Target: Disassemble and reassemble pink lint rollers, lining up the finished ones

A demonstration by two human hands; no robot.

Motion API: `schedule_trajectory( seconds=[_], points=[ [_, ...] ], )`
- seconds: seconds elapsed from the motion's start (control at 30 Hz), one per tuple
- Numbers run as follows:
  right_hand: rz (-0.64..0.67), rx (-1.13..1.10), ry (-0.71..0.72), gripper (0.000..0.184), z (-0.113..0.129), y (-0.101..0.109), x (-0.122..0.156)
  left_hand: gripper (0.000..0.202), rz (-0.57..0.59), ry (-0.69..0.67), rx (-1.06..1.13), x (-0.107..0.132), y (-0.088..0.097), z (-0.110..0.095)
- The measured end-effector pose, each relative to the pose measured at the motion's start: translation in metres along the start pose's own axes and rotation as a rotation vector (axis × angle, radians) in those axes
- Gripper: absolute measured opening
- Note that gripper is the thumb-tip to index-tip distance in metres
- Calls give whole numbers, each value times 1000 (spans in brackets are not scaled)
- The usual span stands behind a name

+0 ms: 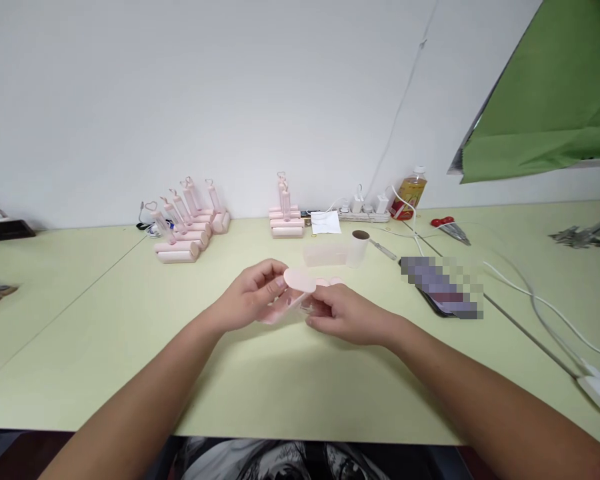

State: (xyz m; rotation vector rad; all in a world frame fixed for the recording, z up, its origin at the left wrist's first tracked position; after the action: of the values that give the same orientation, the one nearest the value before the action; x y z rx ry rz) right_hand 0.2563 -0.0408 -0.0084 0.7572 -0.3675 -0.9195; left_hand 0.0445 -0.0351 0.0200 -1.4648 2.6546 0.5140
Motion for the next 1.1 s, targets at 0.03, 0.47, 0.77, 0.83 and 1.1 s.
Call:
schedule_trajectory(
  seconds=[0.03,0.47,0.77,0.83,1.1],
  points=[
    [-11,22,26,6,1,0,0,30,85,-1,29,2,0,0],
    [47,103,15,9,-2,-7,-2,31,450,-32,78,8,-21,8],
    [-355,103,-169,29,-22,23,-9,31,109,55,-32,-1,-3,21],
    [-580,48,-273,31,-31,37,-9,28,-1,69,-246,-13,-1,26],
    [-745,97,-314,30,-39,48,-10,18,-61,-148,-1313,-100,-44,48]
  ],
)
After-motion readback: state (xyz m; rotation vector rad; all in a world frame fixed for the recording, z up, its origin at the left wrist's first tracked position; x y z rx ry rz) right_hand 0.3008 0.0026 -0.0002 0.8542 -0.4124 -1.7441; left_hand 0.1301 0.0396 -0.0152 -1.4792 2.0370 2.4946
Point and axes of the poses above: each hand's wrist, its own x-axis away from the middle knuckle, its own y-axis out of the back of the hand, z = x × y, the point moved 1 cm from there along -x, towards the middle knuckle, and after that the axes turned 8 degrees about -y, right-handed, at the moved point
